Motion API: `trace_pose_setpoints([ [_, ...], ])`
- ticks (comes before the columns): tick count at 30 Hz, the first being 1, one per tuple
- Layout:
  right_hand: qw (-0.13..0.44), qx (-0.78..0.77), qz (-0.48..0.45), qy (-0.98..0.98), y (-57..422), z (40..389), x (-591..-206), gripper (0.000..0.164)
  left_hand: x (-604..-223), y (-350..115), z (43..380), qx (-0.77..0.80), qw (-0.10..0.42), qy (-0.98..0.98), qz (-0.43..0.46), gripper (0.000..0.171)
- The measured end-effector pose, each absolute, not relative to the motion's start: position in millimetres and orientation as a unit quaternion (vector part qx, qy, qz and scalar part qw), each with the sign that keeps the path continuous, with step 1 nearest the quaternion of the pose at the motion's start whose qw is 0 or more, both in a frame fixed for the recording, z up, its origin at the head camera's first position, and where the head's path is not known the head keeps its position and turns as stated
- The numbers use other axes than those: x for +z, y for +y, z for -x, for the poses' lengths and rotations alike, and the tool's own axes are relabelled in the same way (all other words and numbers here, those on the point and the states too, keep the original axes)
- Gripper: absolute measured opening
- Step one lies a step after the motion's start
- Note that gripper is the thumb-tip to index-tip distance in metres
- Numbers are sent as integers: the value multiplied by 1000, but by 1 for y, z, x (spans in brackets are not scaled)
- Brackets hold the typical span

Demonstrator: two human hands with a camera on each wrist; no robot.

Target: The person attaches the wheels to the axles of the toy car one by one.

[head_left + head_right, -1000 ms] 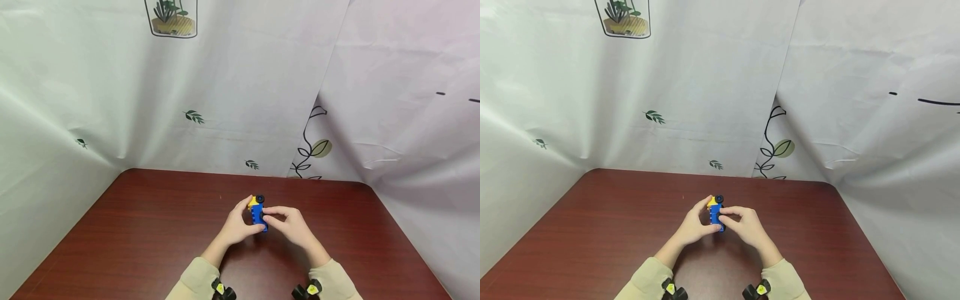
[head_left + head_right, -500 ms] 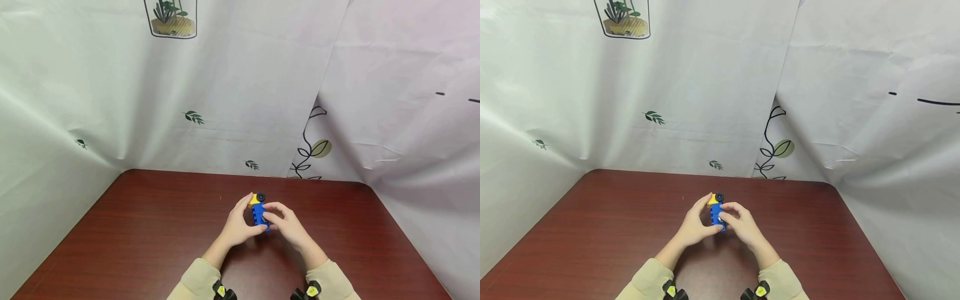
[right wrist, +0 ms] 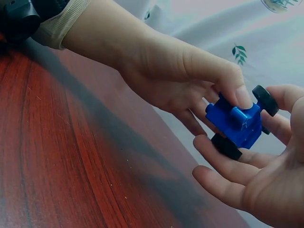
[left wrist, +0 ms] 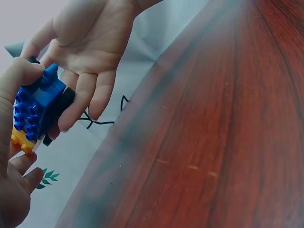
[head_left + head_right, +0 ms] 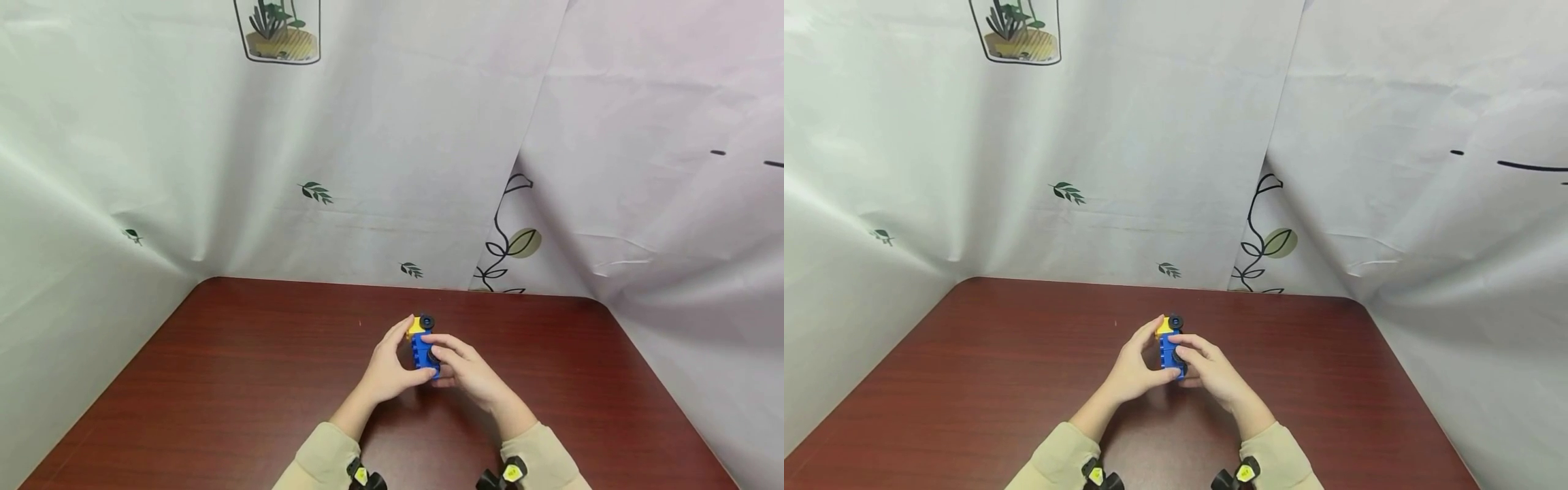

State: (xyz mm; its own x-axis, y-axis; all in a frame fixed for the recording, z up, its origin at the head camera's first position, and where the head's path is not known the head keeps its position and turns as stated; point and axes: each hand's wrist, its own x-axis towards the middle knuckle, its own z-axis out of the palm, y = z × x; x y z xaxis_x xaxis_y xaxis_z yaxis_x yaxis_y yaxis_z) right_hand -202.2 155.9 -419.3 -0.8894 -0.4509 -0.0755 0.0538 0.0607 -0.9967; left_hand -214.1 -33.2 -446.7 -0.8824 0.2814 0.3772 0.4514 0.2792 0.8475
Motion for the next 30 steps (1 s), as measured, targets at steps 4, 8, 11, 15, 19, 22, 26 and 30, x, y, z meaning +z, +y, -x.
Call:
trace_pose_setpoints([
  [4,189,-683,144,691,156,201,-420,47,-446,-32,214,-549,78,-799,231,92],
  [8,186,-695,147,679,155,201,-421,46,-445,-32,214,-543,77,-805,227,94],
  [11,181,-700,147,675,154,201,-422,45,-444,-32,214,-542,76,-806,224,94],
  [15,174,-704,143,673,154,201,-423,45,-444,-32,214,-541,80,-806,228,94],
  [19,170,-709,141,670,153,200,-424,44,-443,-32,214,-545,79,-804,226,93],
  [22,165,-713,138,668,152,200,-424,43,-443,-32,214,-545,79,-803,227,92],
  [26,160,-717,128,666,151,199,-424,42,-443,-33,214,-540,81,-807,225,93],
  [30,159,-721,121,664,149,199,-425,40,-444,-33,215,-536,82,-811,222,94],
])
